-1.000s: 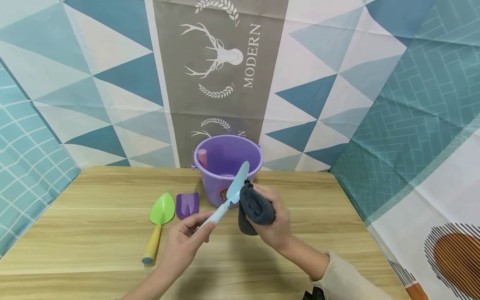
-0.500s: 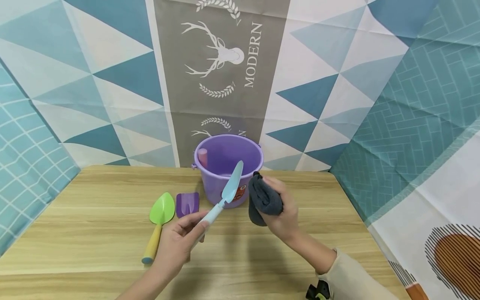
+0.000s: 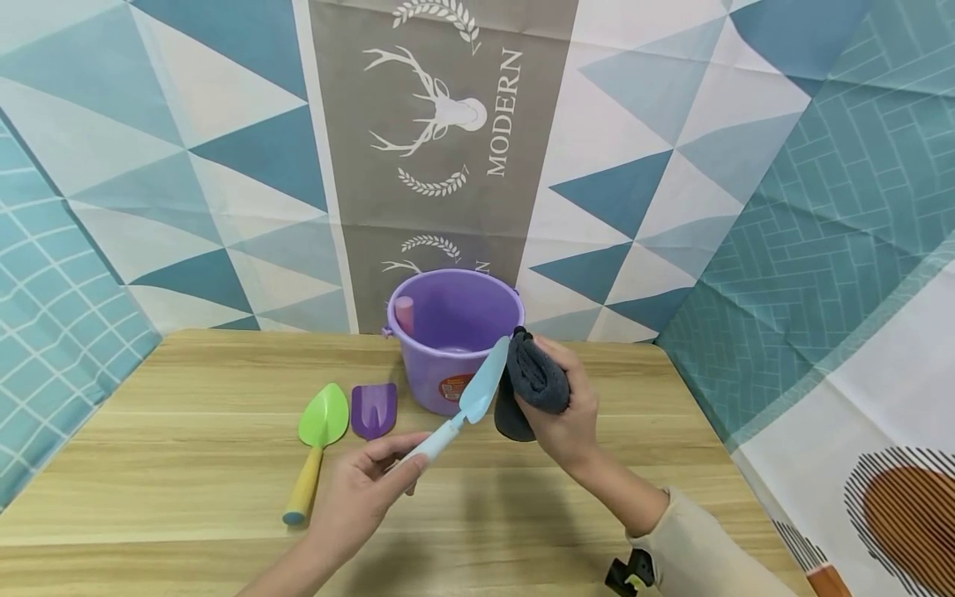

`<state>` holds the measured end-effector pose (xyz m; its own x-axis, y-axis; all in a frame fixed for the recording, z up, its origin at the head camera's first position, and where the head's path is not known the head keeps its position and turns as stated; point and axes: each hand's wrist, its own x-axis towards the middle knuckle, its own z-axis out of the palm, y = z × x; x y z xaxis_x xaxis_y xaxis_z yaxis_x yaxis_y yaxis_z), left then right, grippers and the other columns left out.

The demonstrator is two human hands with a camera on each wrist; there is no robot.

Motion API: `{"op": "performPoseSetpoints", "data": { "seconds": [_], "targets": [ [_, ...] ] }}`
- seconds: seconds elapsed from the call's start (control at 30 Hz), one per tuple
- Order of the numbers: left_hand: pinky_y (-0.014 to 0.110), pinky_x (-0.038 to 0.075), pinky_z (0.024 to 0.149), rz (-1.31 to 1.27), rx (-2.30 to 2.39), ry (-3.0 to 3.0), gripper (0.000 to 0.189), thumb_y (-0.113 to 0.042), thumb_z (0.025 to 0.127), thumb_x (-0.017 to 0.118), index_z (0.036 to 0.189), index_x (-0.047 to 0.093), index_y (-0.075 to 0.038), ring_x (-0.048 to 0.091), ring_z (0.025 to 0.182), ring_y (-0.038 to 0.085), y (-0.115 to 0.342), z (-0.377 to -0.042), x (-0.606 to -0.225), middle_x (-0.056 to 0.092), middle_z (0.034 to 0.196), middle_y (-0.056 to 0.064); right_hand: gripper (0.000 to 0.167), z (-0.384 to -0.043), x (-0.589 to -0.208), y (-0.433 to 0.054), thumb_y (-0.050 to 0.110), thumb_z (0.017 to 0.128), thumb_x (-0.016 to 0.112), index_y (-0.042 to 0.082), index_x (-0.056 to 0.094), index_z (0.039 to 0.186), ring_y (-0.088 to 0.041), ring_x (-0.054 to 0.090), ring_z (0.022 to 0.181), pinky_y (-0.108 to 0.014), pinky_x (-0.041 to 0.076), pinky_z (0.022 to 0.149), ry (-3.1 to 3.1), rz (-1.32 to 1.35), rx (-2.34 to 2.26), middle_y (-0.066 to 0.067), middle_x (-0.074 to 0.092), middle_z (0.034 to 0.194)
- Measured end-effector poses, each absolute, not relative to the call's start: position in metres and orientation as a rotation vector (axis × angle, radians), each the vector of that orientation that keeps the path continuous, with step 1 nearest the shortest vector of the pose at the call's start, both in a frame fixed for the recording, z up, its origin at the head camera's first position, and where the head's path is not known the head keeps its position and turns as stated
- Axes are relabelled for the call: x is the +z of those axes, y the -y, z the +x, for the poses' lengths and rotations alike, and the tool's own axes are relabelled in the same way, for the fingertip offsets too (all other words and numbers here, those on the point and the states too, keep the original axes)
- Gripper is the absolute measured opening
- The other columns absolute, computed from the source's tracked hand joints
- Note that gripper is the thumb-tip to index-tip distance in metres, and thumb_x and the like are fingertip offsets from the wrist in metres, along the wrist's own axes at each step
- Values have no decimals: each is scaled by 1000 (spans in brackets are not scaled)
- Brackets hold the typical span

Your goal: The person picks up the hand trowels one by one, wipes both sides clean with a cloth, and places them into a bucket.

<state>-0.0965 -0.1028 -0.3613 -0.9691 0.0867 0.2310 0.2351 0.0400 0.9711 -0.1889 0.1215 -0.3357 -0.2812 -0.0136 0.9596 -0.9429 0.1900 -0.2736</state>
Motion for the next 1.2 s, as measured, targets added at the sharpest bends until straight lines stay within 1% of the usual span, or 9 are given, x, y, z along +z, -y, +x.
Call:
{"op": "performPoseSetpoints", "data": {
  "seconds": [0.1, 0.2, 0.4, 0.53, 0.63, 0.73, 0.97, 1.1, 1.2],
  "targets": [
    [20, 46, 53, -361, -2106, 2162, 24, -9, 88, 63, 109, 65, 2, 54, 61, 2, 101, -96, -361, 62, 81, -7, 42, -188, -336, -120, 19, 85, 68, -12, 56, 111, -16, 59, 113, -29, 46, 98, 1523, 936, 1275, 0, 60, 122],
    [21, 48, 56, -363, -2140, 2132, 25, -7, 88, 63, 109, 64, 5, 55, 62, 2, 99, -96, -361, 64, 85, -7, 43, -185, -337, -118, 18, 84, 68, -14, 55, 110, -16, 58, 114, -29, 46, 99, 1527, 937, 1307, 0, 60, 123],
    [20, 49, 57, -340, -2188, 2078, 26, -6, 87, 63, 109, 63, 8, 55, 62, 3, 95, -96, -357, 64, 80, -5, 42, -180, -342, -114, 12, 83, 69, -15, 53, 110, -16, 58, 114, -28, 46, 99, 1538, 962, 1355, -1, 60, 122],
    [20, 48, 57, -338, -2208, 2054, 26, -6, 87, 63, 109, 63, 8, 54, 62, 3, 94, -95, -355, 63, 78, -6, 42, -176, -345, -112, 14, 83, 69, -13, 54, 112, -14, 58, 113, -26, 46, 98, 1567, 954, 1364, -1, 60, 122],
    [19, 47, 56, -341, -2213, 2024, 25, -5, 87, 62, 109, 63, 7, 54, 62, 3, 93, -95, -354, 61, 75, -6, 43, -173, -349, -111, 17, 84, 69, -10, 54, 113, -12, 57, 113, -25, 46, 98, 1592, 975, 1355, -4, 60, 121],
    [19, 46, 55, -342, -2209, 2004, 24, -5, 87, 62, 109, 64, 5, 53, 62, 4, 93, -95, -353, 59, 73, -6, 41, -172, -352, -110, 17, 84, 68, -9, 55, 114, -14, 57, 114, -27, 46, 98, 1595, 1026, 1328, -8, 61, 120],
    [20, 46, 55, -368, -2179, 1950, 22, -2, 87, 62, 108, 65, 4, 53, 62, 5, 92, -95, -351, 60, 74, -4, 41, -174, -355, -114, 17, 85, 69, -8, 56, 114, -17, 58, 115, -28, 46, 99, 1585, 1140, 1242, -16, 62, 117],
    [20, 48, 55, -387, -2170, 1923, 20, 1, 86, 62, 106, 66, 4, 54, 61, 4, 94, -95, -352, 64, 78, -5, 42, -177, -350, -119, 16, 83, 70, -8, 56, 115, -15, 58, 114, -26, 45, 99, 1599, 1056, 1293, -11, 62, 118],
    [20, 49, 56, -419, -2189, 1920, 20, 3, 86, 60, 105, 66, 4, 54, 61, 3, 96, -95, -356, 66, 84, -6, 42, -179, -343, -123, 8, 81, 71, -8, 55, 116, -12, 58, 112, -24, 45, 97, 1616, 942, 1355, -3, 62, 119]
  ]
}}
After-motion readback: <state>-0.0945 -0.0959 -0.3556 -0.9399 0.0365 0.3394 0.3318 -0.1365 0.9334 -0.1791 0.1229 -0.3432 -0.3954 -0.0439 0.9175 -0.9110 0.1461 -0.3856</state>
